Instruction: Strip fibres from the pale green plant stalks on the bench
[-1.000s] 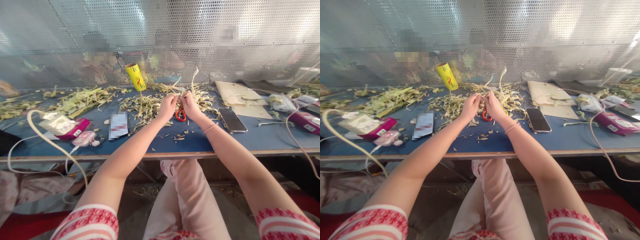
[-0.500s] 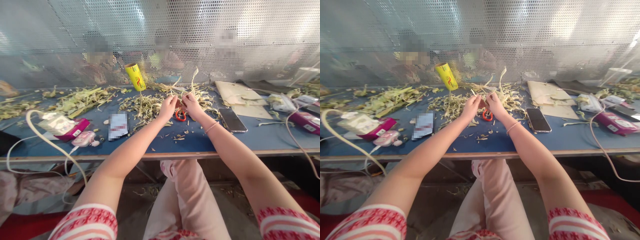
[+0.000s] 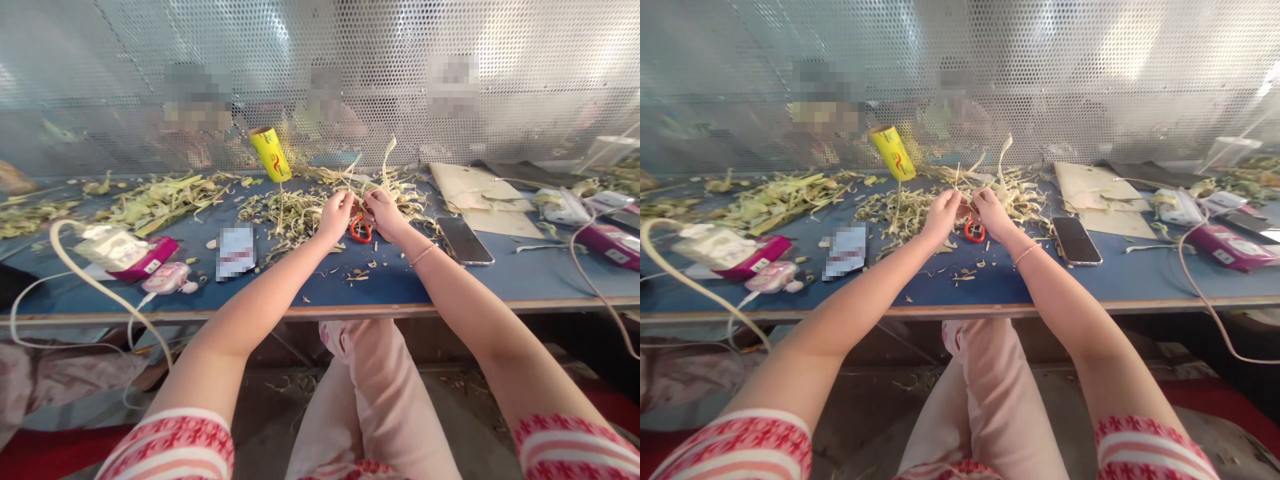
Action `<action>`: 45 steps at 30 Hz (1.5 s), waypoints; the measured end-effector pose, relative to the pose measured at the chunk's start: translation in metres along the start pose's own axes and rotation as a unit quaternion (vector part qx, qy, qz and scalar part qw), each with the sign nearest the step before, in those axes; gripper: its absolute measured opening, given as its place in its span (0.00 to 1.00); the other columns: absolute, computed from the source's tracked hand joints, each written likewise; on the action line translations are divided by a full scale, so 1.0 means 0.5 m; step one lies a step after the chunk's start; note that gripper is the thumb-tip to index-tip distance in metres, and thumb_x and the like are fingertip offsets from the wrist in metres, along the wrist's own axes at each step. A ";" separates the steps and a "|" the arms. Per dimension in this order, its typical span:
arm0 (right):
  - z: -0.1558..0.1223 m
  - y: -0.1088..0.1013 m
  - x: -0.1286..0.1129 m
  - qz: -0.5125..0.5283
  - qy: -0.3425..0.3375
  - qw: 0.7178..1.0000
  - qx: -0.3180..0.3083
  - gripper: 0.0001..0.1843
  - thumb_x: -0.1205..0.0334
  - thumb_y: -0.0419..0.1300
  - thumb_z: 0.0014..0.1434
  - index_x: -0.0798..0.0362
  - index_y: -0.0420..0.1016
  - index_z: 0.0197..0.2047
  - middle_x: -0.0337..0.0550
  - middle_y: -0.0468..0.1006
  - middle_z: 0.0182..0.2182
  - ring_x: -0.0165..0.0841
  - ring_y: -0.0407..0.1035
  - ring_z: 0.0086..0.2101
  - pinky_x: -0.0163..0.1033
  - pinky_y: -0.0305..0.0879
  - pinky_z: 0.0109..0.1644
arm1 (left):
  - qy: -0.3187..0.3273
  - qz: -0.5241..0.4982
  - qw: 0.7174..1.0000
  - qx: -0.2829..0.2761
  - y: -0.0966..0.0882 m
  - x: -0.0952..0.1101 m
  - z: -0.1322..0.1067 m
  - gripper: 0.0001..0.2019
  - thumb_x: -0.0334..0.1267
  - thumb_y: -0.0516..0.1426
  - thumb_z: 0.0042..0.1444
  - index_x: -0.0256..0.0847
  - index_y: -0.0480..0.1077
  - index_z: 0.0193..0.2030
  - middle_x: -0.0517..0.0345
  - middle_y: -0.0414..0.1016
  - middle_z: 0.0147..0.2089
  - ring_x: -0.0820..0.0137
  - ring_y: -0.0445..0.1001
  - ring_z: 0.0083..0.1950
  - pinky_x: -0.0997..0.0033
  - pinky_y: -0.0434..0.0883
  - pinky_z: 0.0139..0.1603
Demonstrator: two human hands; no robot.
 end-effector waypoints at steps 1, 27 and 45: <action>0.003 -0.001 0.004 -0.014 -0.009 1.000 -0.001 0.12 0.59 0.51 0.64 0.48 0.51 0.31 0.27 0.52 0.18 0.21 0.45 0.16 0.30 0.43 0.20 | -0.009 -0.005 1.000 0.002 0.000 -0.003 0.001 0.18 0.53 0.52 0.60 0.39 0.64 0.30 0.58 0.71 0.30 0.74 0.74 0.31 0.70 0.75 0.37; -0.012 0.005 -0.031 -0.266 -0.219 0.939 0.028 0.08 0.67 0.53 0.58 0.49 0.58 0.28 0.36 0.63 0.25 0.30 0.57 0.28 0.38 0.56 0.36 | 0.077 0.117 0.986 0.093 -0.015 0.009 -0.012 0.20 0.56 0.50 0.60 0.43 0.57 0.26 0.63 0.57 0.22 0.73 0.63 0.27 0.70 0.63 0.31; 0.004 -0.007 -0.021 -0.171 -0.182 0.967 0.048 0.04 0.62 0.56 0.59 0.48 0.62 0.35 0.35 0.59 0.24 0.29 0.56 0.28 0.34 0.56 0.29 | 0.125 0.157 0.978 0.050 -0.007 0.054 -0.026 0.16 0.47 0.52 0.61 0.43 0.56 0.25 0.64 0.55 0.21 0.74 0.58 0.25 0.71 0.58 0.30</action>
Point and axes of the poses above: each hand's wrist, its own z-axis towards the middle knuckle, its own y-axis out of the palm, x = y × z, the point moved 4 cm from there along z, towards the middle knuckle
